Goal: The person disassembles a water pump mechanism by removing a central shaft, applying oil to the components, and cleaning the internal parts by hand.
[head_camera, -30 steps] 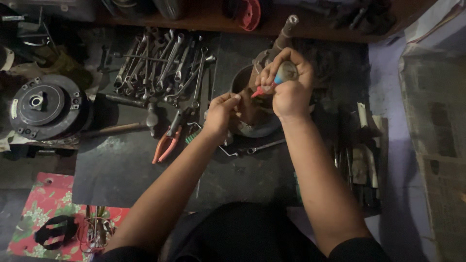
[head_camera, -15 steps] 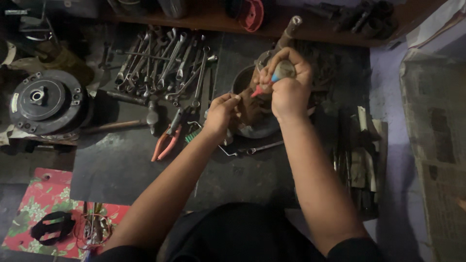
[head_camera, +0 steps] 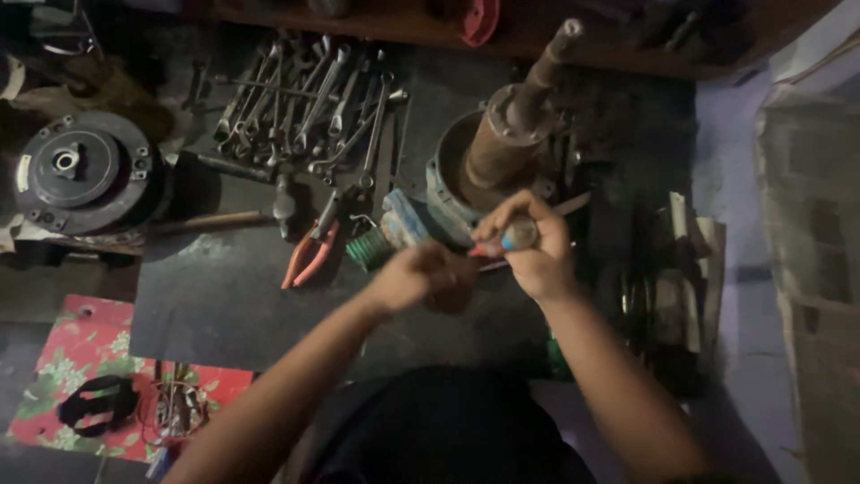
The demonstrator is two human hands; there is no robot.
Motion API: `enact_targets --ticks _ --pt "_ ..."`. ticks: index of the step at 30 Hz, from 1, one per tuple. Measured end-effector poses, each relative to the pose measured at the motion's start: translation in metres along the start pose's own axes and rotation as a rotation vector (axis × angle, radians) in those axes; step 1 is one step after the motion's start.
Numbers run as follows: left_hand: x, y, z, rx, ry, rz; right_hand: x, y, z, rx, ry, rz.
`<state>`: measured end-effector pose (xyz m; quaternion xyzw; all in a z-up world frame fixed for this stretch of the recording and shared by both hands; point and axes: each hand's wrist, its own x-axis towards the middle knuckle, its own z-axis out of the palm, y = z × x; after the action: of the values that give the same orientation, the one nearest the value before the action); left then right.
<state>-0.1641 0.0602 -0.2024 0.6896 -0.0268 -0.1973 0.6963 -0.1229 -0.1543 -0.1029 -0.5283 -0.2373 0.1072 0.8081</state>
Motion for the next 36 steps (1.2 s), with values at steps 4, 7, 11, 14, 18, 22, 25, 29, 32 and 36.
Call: enact_targets --ticks 4,7,11,14,18,22,25,29,32,36 --pt "0.007 -0.041 0.029 0.111 0.103 -0.034 -0.024 0.032 -0.024 -0.043 0.069 0.118" --pt "0.011 -0.056 0.034 0.376 0.27 0.11 -0.042 0.055 -0.036 -0.106 0.148 0.221" --pt "0.0 -0.049 0.045 0.483 0.413 0.239 -0.053 0.092 -0.046 -0.006 0.233 0.207" --pt "-0.02 -0.037 0.045 0.53 0.401 0.281 -0.054 0.114 -0.048 -0.009 0.245 0.128" --pt "-0.034 -0.034 0.03 0.674 0.363 0.365 -0.044 0.134 -0.043 0.024 0.279 0.154" --pt "-0.023 -0.043 0.025 0.739 0.431 0.251 -0.039 0.147 -0.039 -0.03 0.281 0.126" --pt "-0.022 -0.041 0.031 0.809 0.446 0.182 -0.038 0.153 -0.039 -0.11 0.365 0.15" --pt "-0.023 -0.031 0.049 0.864 0.5 0.054 -0.032 0.154 -0.045 -0.109 0.404 0.111" --pt "-0.021 -0.028 0.06 0.866 0.517 -0.023 -0.028 0.137 -0.046 0.003 0.466 0.186" --pt "-0.017 -0.023 0.063 0.855 0.448 -0.111 -0.026 0.091 -0.051 0.114 0.469 0.037"
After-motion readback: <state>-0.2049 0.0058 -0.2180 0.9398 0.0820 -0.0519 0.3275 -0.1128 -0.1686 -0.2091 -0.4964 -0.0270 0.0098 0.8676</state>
